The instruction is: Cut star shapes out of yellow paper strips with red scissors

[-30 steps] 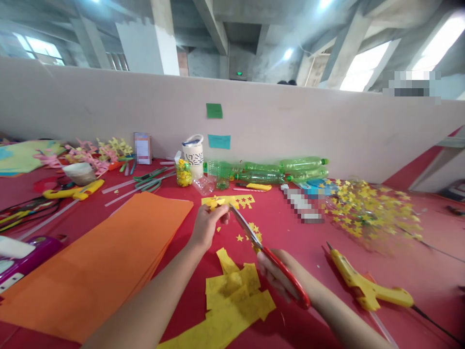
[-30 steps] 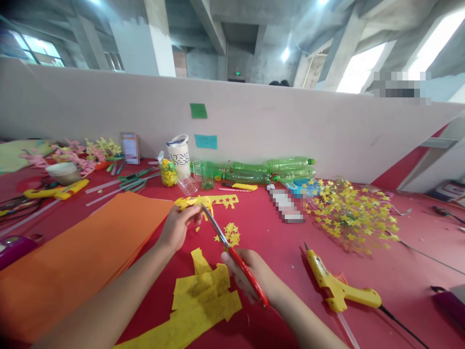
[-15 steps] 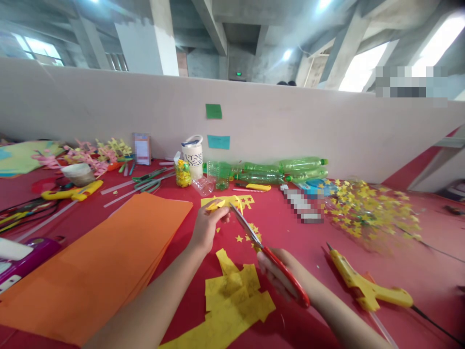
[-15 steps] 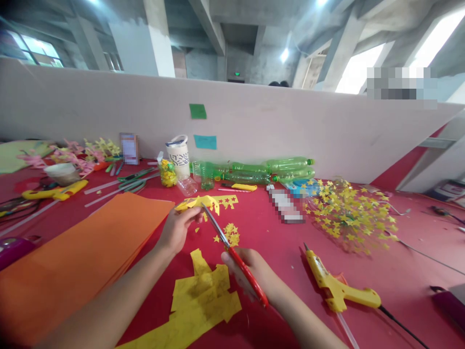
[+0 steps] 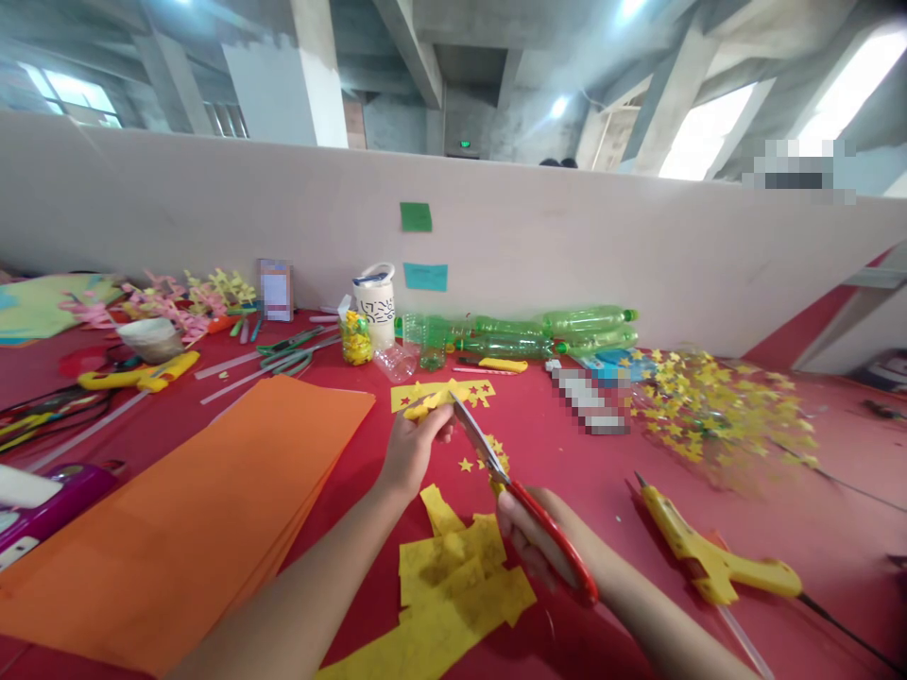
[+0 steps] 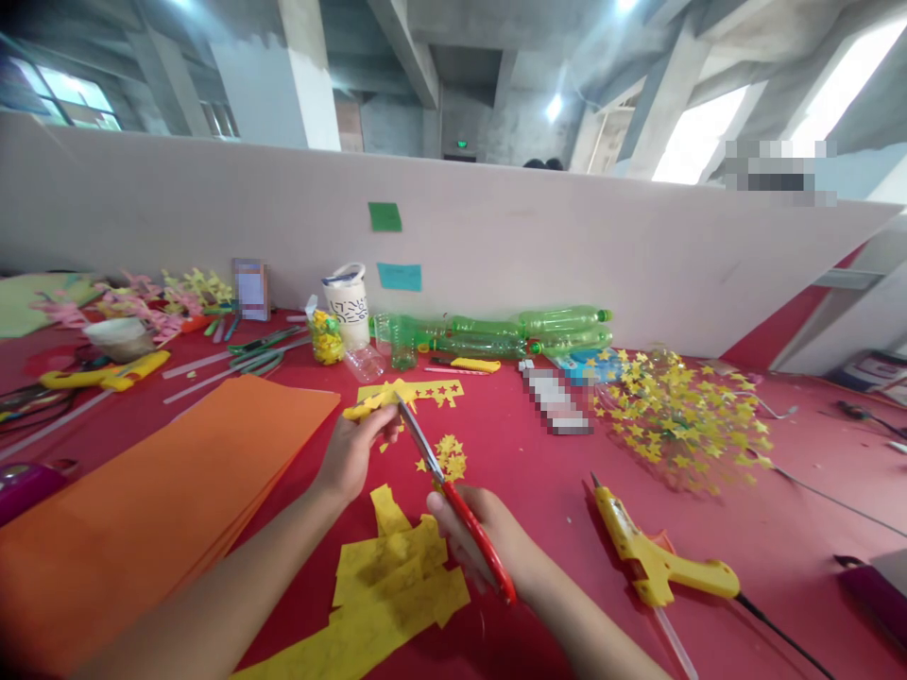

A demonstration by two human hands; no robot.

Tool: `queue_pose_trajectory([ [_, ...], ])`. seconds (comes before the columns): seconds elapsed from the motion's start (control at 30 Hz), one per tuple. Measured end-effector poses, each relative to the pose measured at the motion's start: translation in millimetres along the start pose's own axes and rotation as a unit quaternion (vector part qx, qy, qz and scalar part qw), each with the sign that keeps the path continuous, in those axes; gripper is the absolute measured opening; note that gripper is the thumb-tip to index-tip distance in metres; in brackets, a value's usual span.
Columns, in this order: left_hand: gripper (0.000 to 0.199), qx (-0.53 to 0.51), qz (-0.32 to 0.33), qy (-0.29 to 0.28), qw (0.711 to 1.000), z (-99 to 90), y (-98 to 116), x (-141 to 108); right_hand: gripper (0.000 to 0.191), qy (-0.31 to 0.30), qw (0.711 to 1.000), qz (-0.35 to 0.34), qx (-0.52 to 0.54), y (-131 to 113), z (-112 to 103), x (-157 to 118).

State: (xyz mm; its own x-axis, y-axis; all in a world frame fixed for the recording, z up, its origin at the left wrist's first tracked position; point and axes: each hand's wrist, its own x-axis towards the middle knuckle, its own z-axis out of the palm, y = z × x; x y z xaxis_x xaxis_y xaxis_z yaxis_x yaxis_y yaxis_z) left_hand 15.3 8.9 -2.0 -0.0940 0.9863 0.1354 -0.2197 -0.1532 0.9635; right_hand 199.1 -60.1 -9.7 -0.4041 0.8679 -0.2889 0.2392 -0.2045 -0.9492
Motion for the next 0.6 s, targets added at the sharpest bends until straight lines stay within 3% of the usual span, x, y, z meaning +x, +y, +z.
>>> queue_pose_trajectory([
  [0.27, 0.028, 0.086, 0.036, -0.01, 0.996, 0.3, 1, -3, 0.054, 0.014, 1.0, 0.025, 0.009, -4, 5, -1],
  [0.6, 0.028, 0.092, 0.044, 0.001, 0.995, 3.9, -4, -6, 0.057, 0.026, 0.998, 0.043, 0.023, -1, 13, -1],
])
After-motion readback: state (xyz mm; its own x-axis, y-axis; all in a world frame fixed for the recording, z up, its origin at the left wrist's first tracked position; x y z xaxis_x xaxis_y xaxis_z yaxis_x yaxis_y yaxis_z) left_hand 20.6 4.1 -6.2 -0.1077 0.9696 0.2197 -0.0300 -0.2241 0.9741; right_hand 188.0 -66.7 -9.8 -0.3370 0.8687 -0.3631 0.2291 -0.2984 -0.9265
